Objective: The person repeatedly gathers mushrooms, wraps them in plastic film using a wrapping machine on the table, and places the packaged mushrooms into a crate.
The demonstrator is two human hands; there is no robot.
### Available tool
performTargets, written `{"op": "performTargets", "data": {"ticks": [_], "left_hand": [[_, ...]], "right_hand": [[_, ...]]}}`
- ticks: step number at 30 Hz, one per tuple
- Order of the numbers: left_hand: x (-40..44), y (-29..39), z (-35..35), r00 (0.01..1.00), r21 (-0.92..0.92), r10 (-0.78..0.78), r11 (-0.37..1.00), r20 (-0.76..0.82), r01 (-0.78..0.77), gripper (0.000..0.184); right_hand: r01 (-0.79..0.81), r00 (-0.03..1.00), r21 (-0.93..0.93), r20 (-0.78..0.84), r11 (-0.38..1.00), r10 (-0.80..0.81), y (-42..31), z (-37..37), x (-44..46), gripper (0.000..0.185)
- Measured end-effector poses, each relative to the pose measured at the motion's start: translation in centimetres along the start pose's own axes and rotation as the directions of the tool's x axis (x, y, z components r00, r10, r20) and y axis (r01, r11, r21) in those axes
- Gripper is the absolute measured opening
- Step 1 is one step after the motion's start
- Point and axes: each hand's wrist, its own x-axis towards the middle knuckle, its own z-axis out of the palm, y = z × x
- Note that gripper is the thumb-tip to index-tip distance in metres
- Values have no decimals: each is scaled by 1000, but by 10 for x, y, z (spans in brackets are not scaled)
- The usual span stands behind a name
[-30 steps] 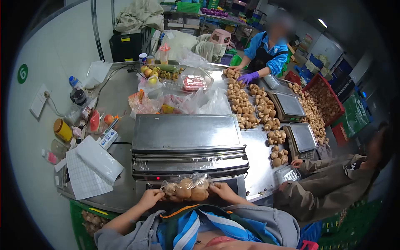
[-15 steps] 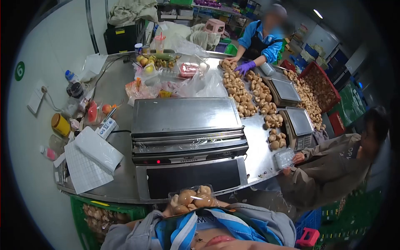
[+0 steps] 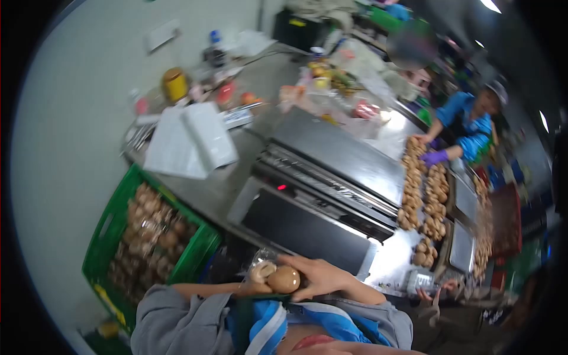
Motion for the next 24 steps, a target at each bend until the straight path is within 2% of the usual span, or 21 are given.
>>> {"op": "performTargets", "data": {"ticks": [1,3,4,5,6,7,8,9,11,12,13,14,15,17,18,19,20,21,22,24], "left_hand": [[-13,0,2,996,-87,16,996,-83,-23,42],[-48,-2,3,961,-390,-10,915,-275,-102,45],[-66,-3,0,927,-557,-22,805,-373,-205,47],[-83,-1,-3,888,-613,12,720,-459,-326,48],[-105,-6,-18,860,-447,233,776,-454,-446,54],[-126,-9,-33,789,-284,442,763,-426,-580,60],[-133,-21,-48,509,258,578,783,-637,-566,60],[-136,-34,-63,186,695,746,664,-640,-274,61],[-202,-21,-103,248,488,624,754,-741,-439,59],[-234,-9,-98,269,131,445,684,-854,-718,59],[-263,-10,-111,176,74,449,486,-876,-871,47],[-298,-15,-120,105,154,452,501,-886,-852,45],[-335,-33,-144,-16,172,319,468,-948,-867,43],[-399,-49,-167,-168,281,261,491,-951,-825,41],[-419,-49,-174,-297,344,173,485,-939,-804,41],[-462,-104,-236,-320,391,225,547,-920,-740,45],[-470,-75,-214,-365,399,188,620,-912,-676,48],[-483,-79,-236,-360,391,181,620,-915,-681,48],[-494,-90,-268,-425,396,166,744,-890,-538,49],[-505,-90,-296,-469,365,160,847,-868,-387,51]], "right_hand": [[32,998,4,60,999,-32,2,7,13,88],[-96,993,221,83,971,79,26,22,50,95],[-72,989,336,-99,939,112,48,41,58,90],[-63,965,451,-200,890,170,61,53,69,94],[6,922,378,-361,926,141,60,67,89,96],[67,847,311,-520,948,111,33,86,112,99],[10,845,10,-535,1000,-3,1,104,129,102],[98,880,-165,-446,981,-163,-23,121,151,105],[175,946,-131,-252,976,-203,-60,151,191,105],[206,961,-33,-180,978,-208,-60,161,212,105],[218,972,72,-103,973,-210,-64,171,232,106],[198,979,113,-76,974,-191,-67,176,244,99],[246,965,78,-114,966,-237,-70,180,253,92],[209,976,117,-82,971,-201,-75,183,263,84],[176,983,163,-84,971,-165,-70,186,266,75],[119,991,221,-83,968,-103,-63,191,267,66],[76,995,237,-83,969,-58,-57,194,267,62],[33,996,253,-84,967,-12,-50,198,266,57],[22,997,250,-83,968,-1,-42,202,265,57],[-64,983,361,-138,930,121,-29,209,263,52]]}}
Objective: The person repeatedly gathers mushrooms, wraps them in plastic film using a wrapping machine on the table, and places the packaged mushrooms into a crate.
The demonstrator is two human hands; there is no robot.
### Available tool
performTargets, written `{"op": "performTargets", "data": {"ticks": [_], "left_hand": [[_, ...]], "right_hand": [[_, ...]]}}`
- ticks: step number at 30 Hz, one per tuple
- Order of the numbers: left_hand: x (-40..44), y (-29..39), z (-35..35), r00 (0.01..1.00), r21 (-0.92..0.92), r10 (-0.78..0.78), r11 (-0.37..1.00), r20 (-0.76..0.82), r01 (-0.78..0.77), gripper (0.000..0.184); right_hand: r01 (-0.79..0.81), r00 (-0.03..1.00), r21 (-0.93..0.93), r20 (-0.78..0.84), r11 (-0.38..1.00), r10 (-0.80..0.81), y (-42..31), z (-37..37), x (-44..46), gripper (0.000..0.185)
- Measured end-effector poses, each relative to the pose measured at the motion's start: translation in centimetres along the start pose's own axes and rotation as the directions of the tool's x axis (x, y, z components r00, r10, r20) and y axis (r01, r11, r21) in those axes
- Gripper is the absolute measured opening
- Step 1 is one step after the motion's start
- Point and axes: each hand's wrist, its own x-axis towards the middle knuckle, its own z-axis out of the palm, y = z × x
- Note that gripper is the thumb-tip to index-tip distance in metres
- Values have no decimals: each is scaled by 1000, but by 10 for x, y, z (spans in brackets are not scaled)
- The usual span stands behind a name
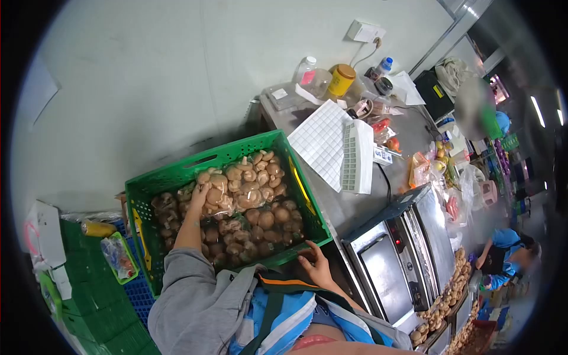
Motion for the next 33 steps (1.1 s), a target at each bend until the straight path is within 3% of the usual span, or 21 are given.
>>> {"op": "performTargets", "data": {"ticks": [3,5,7,8,9,10,11,13,15,17,18,19,21,23,25,26,27,28,29,32,33], "left_hand": [[25,-21,-7,981,97,116,987,153,-131,56],[42,-42,-24,978,382,201,901,55,-207,61],[-14,25,3,889,900,451,416,-83,-127,65],[-44,68,27,926,901,351,433,-140,-28,65],[-44,57,37,711,913,699,338,-80,-230,58],[-58,63,58,580,899,814,245,12,-362,50],[-74,78,84,560,812,823,264,93,-521,41],[-113,83,158,534,501,788,344,306,-794,32],[-168,70,241,667,236,470,686,578,-688,20],[-250,61,312,303,28,463,512,833,-859,13],[-294,58,341,125,-117,433,490,893,-864,10],[-338,52,367,-46,-251,401,476,915,-843,8],[-420,38,410,-266,-422,381,418,885,-805,7],[-486,15,443,-408,-520,331,415,851,-747,6],[-548,-6,467,-475,-548,275,472,836,-690,7],[-572,-20,478,-527,-570,237,477,816,-669,7],[-594,-29,488,-587,-602,198,467,785,-647,8],[-614,-37,495,-610,-589,139,491,780,-642,8],[-632,-46,502,-629,-573,79,512,773,-640,8],[-686,-77,525,-592,-434,-55,626,804,-648,14],[-705,-91,536,-543,-338,-131,656,829,-675,24]], "right_hand": [[-53,998,38,-38,998,54,8,0,-5,49],[-65,994,81,-86,995,71,17,1,-8,48],[-27,989,36,-143,999,31,23,-7,-15,46],[-26,983,-46,-182,999,18,13,-14,-21,45],[-32,976,-50,-216,998,20,11,-23,-29,43],[-14,967,-34,-255,999,5,14,-34,-38,42],[3,952,-23,-306,1000,-9,18,-46,-51,41],[-2,876,-165,-475,986,-78,22,-77,-79,38],[31,701,-149,-702,988,-128,30,-116,-118,31],[99,433,-48,-897,994,-87,52,-161,-164,27],[105,285,-61,-954,993,-89,65,-187,-193,26],[110,146,-77,-985,991,-92,83,-212,-224,25],[77,-151,-23,-988,997,-11,141,-269,-285,27],[91,-239,95,-964,991,115,179,-325,-352,28],[-105,-264,76,-963,992,45,205,-380,-403,33],[-95,-262,79,-964,992,52,224,-407,-421,33],[-277,-236,20,-970,961,-48,245,-434,-437,36],[-446,-190,-46,-971,894,-145,258,-460,-448,39],[-434,-184,-51,-972,899,-144,271,-483,-456,39],[-419,-335,60,-938,906,-93,310,-539,-462,47],[-354,-396,207,-917,912,54,312,-548,-462,51]]}}
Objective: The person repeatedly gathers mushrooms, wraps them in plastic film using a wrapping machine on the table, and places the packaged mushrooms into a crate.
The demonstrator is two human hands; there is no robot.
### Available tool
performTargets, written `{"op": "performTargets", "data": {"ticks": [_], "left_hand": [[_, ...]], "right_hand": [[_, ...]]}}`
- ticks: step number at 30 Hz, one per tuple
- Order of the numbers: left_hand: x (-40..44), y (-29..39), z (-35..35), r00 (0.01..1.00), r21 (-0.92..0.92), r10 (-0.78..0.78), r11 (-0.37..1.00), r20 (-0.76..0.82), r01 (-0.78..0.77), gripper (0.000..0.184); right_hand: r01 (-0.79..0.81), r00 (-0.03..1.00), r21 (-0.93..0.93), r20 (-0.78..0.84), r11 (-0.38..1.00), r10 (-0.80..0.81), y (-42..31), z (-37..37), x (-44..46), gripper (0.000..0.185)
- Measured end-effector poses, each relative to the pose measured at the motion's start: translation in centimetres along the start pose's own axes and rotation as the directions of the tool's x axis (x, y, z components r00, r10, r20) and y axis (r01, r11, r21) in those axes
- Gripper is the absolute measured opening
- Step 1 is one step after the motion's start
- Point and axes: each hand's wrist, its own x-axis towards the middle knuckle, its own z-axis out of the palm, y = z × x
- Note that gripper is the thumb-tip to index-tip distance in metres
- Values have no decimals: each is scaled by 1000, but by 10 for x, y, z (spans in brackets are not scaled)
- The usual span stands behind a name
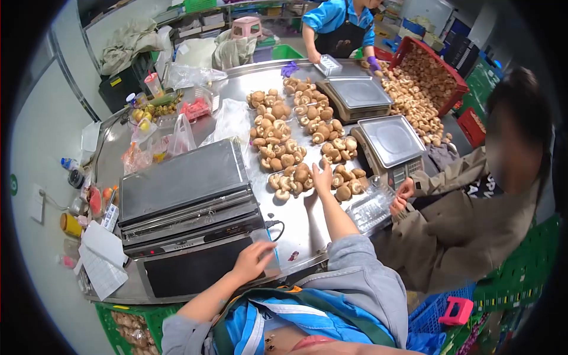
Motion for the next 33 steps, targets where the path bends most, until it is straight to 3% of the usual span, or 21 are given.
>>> {"op": "performTargets", "data": {"ticks": [1,3,5,6,7,8,10,12,14,16,20,21,22,24,25,27,30,31,33], "left_hand": [[26,-4,15,1000,44,2,999,-14,-2,36],[85,-19,46,978,-191,-154,973,-137,127,55],[149,-69,83,901,-188,-193,974,-389,127,73],[179,-79,92,813,-207,-327,944,-482,257,76],[200,-76,94,709,-249,-451,892,-542,377,77],[215,-79,93,697,-261,-464,885,-547,385,77],[240,-94,94,432,-219,-631,694,-644,686,73],[250,-122,97,262,-294,-727,541,-635,788,71],[247,-156,112,306,-395,-763,581,-569,712,71],[239,-150,116,446,-250,-692,661,-568,707,70],[226,-120,124,490,-288,-689,694,-534,660,68],[226,-118,125,550,-273,-599,781,-581,562,67],[225,-91,108,615,-295,-592,801,-522,521,65],[222,-61,78,732,-251,-394,919,-555,304,66],[219,-43,56,752,-227,-349,937,-559,266,66],[213,-32,15,758,-181,-223,974,-614,139,67],[182,-31,-63,743,-69,-151,988,-652,140,65],[170,-48,-87,721,-135,-204,979,-662,152,64],[134,-73,-136,675,-201,-290,957,-678,209,62]], "right_hand": [[-76,997,29,-1,997,76,5,8,5,52],[-143,990,52,11,988,143,18,24,15,54],[-212,970,93,140,973,198,33,31,22,58],[-209,968,81,156,975,194,36,30,26,58],[-258,931,114,295,959,215,39,28,30,59],[-312,875,138,428,940,228,41,27,33,61],[-293,885,180,422,939,196,52,34,38,62],[-205,859,133,500,970,114,46,26,36,62],[-47,886,137,463,989,-22,55,30,27,60],[17,902,138,426,990,-75,44,16,15,57],[27,917,120,391,992,-72,24,-22,-4,53],[100,938,98,323,990,-127,15,-32,-6,52],[173,948,74,258,982,-187,2,-42,-7,51],[195,946,131,236,972,-222,-48,-68,-3,47],[258,937,162,199,953,-287,-70,-73,-1,45],[294,928,247,157,924,-337,-124,-78,-7,45],[304,904,380,174,874,-390,-185,-48,-31,47],[374,870,335,196,865,-452,-193,-24,-40,51],[326,847,358,300,875,-438,-228,18,-72,54]]}}
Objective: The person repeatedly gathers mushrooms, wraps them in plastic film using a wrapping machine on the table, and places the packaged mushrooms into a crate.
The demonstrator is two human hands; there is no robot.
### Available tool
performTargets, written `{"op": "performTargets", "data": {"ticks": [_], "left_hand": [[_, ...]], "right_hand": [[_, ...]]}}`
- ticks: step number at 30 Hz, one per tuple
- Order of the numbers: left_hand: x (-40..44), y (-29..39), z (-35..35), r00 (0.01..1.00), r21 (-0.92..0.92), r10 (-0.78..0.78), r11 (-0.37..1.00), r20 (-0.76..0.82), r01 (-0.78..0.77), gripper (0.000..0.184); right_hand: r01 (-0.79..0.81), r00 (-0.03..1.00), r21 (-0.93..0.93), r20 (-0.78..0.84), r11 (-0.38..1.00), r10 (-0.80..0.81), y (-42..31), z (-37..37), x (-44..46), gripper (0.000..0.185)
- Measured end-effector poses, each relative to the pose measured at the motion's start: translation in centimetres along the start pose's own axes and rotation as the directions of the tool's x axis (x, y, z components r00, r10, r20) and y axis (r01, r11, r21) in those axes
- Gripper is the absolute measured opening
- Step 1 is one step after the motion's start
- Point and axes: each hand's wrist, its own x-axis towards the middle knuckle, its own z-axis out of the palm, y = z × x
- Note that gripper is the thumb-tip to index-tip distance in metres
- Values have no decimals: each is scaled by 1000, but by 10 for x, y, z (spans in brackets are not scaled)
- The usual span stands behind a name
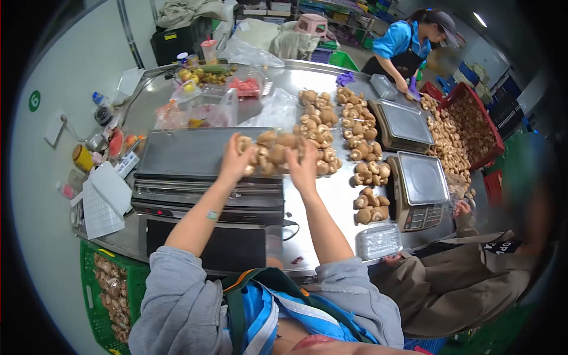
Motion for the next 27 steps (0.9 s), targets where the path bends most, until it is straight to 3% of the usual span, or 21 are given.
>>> {"op": "performTargets", "data": {"ticks": [2,3,5,8,12,14,15,16,17,18,19,20,21,23,24,27], "left_hand": [[10,-20,-65,999,39,-31,999,-30,32,61],[18,-40,-97,998,123,-53,991,-25,56,60],[36,-74,-151,997,209,-69,975,-16,71,58],[56,-104,-212,988,140,-147,980,50,139,61],[70,-129,-260,979,-48,-89,994,181,99,58],[57,-110,-285,975,261,212,939,72,-224,47],[50,-94,-307,974,252,218,940,69,-228,47],[40,-73,-335,908,380,235,850,346,-365,45],[34,-58,-356,781,451,185,727,597,-518,44],[31,-51,-370,780,446,189,730,597,-518,44],[28,-48,-380,574,492,59,447,817,-747,41],[25,-51,-384,360,382,-163,139,919,-913,38],[23,-56,-385,363,385,-156,149,919,-911,38],[27,-65,-385,100,152,335,-133,937,-979,33],[30,-64,-377,75,135,430,-110,900,-985,30],[31,-92,-356,61,137,468,-130,881,-982,30]], "right_hand": [[-74,986,84,156,994,60,-19,55,-5,61],[-71,987,92,153,993,57,-27,81,-11,61],[-220,935,143,313,965,167,-39,129,-20,66],[-249,924,181,340,952,177,-52,178,-35,68],[-350,864,135,429,927,264,-94,179,-46,68],[-241,873,68,452,968,186,-78,165,-52,65],[-168,892,31,430,985,138,-65,152,-54,56],[-120,893,-54,430,991,132,-69,131,-56,42],[-7,869,-187,486,982,98,-72,111,-56,31],[164,809,-344,584,925,74,-64,93,-53,28],[364,716,-363,698,858,-8,-53,81,-51,36],[556,612,-356,787,751,-80,-54,72,-47,41],[725,483,-313,866,614,-130,-57,68,-43,47],[840,345,-253,932,480,-113,-58,77,-41,55],[878,288,-203,947,433,-141,-55,85,-39,56],[853,343,-140,877,503,-337,-51,107,-50,40]]}}
